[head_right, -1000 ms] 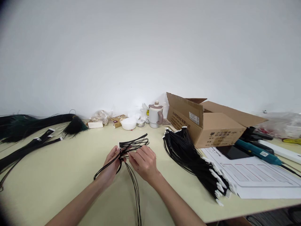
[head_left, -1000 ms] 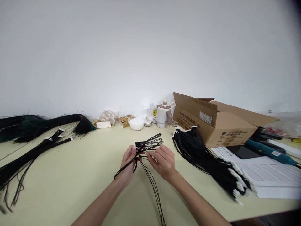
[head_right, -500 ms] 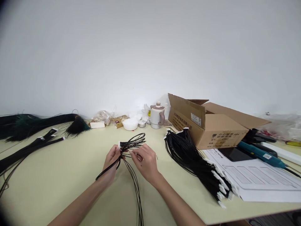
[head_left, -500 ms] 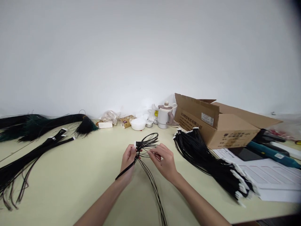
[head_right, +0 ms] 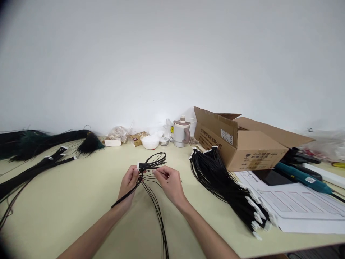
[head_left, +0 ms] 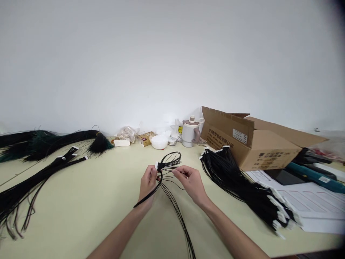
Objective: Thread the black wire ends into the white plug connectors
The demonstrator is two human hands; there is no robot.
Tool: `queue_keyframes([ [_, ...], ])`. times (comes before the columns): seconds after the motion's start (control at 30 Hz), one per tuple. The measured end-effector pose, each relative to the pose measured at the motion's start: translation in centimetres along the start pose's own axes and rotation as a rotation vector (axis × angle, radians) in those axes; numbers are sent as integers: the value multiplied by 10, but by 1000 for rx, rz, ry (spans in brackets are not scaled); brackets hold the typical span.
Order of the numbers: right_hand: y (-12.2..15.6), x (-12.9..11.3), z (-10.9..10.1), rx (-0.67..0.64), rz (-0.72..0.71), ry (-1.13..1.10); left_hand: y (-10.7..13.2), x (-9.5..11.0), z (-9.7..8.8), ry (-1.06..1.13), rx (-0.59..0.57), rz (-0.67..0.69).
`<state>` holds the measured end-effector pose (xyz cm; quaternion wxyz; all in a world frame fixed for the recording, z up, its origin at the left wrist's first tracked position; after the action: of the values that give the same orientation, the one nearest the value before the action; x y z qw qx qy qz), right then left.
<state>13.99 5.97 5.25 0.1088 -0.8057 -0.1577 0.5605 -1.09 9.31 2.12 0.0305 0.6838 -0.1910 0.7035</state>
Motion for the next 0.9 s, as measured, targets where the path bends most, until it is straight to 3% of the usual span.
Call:
queue_keyframes([
  [0.2, 16, -39, 5, 167, -440, 569, 1, -3, 18, 171, -128, -57],
  [0.3, 23, -47, 15, 204, -562, 783, 4, -3, 27, 206, -205, -62],
  [0.47, 25, -50, 18, 222, -564, 841, 6, -8, 33, 233, -266, -73],
  [0.9, 20, -46, 14, 179, -504, 725, 4, -4, 31, 96, -251, -64],
])
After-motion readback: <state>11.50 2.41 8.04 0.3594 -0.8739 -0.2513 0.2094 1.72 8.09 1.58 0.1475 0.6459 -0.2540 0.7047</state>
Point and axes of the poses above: each hand's wrist, its own y-axis away from the middle knuckle, its own z-axis out of the palm, x = y × z, the point moved 8 cm from there along -y, towards the middle knuckle, and after that the axes turned 15 degrees about -x, right-handed, at the moved point
